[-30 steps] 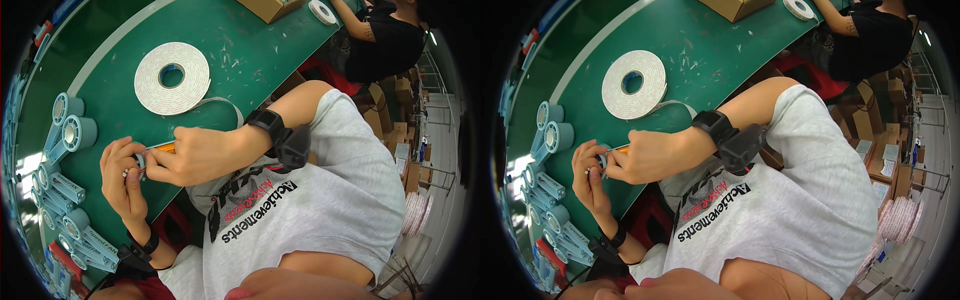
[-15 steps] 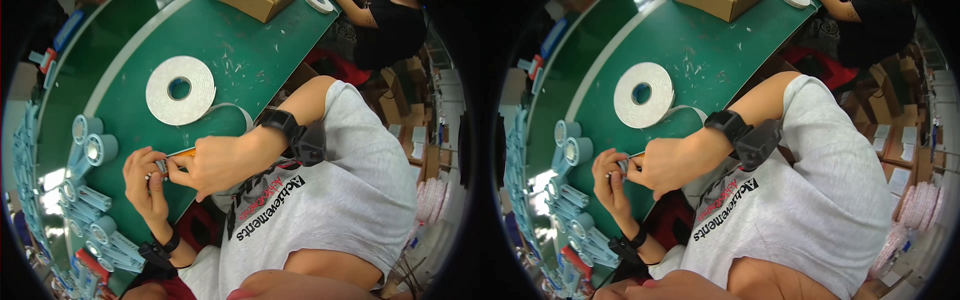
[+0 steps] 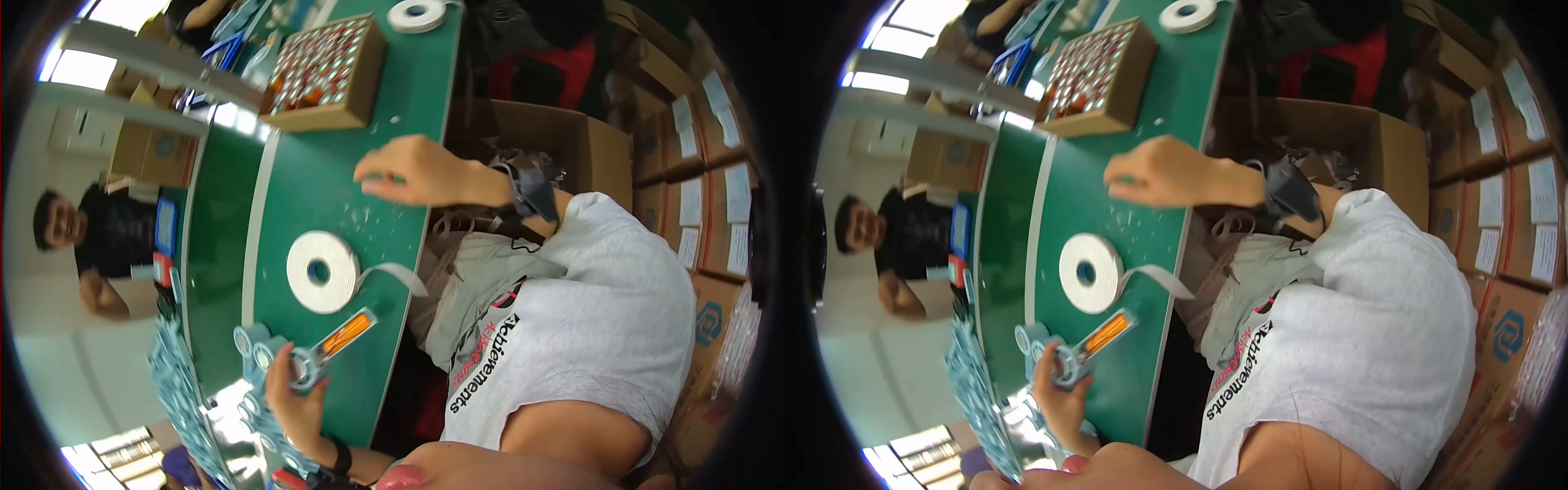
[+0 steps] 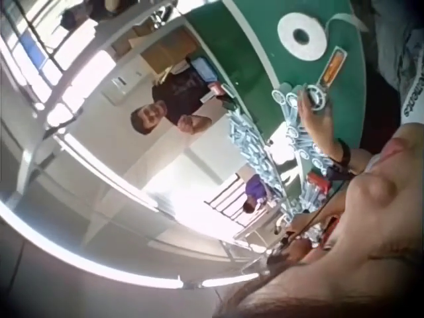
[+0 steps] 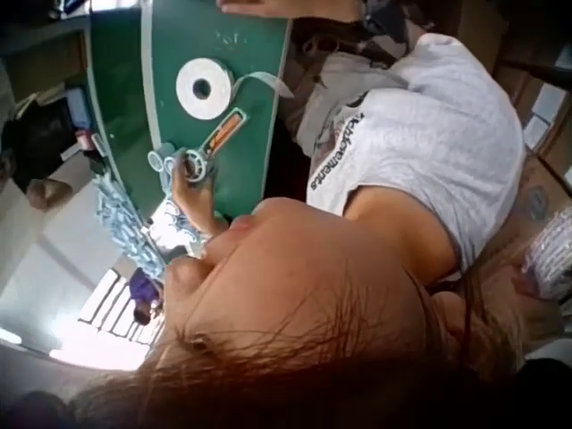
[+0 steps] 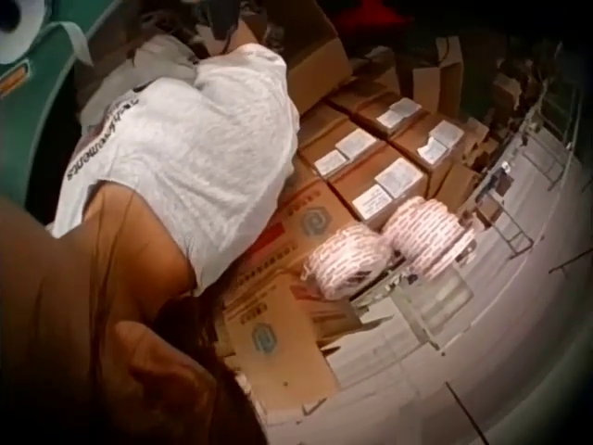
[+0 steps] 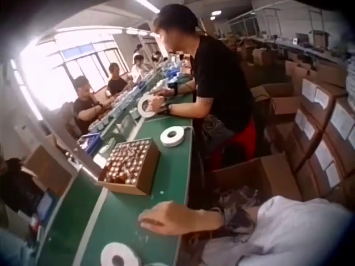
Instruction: The person pulls tape from a roll, presses it onto a battery, and tears the tape before pressing the battery into the compartment of a fan housing. This process is repeated for several fan units.
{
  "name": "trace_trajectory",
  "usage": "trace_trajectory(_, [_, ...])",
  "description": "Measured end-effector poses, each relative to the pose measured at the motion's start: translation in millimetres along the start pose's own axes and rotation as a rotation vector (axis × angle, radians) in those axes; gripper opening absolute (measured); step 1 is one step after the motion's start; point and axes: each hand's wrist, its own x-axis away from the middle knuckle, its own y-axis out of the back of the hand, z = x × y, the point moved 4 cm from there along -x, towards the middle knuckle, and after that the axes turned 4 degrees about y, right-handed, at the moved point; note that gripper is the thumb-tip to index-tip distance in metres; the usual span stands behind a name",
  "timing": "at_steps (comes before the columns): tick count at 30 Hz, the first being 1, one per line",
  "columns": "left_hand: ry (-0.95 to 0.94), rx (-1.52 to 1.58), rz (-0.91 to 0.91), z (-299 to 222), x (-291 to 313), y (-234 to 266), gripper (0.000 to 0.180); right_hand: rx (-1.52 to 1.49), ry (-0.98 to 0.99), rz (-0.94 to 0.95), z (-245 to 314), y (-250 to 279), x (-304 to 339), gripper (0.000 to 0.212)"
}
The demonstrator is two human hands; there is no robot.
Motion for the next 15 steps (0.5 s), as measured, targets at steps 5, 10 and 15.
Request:
trace_trajectory(5, [-0.192, 0.216, -0.164, -23.1, -136.7, 47.0, 0.069, -0.111, -0.37, -0.174, -80.7, 39.1, 22.2, 0.015])
trace_trajectory(10, [0.143, 0.086, -0.426, 85.8, -278.9, 46.9, 0.061, -0.02, -0.243, -0.121, -84.8, 42.3, 30.3, 0.014])
trace_trajectory(15, [0.216, -0.173, -0.388, 113.6, -309.8, -7.3, 0.073, -0.265, -0.114, -0.07, -93.5, 63.8, 33.7, 0.013])
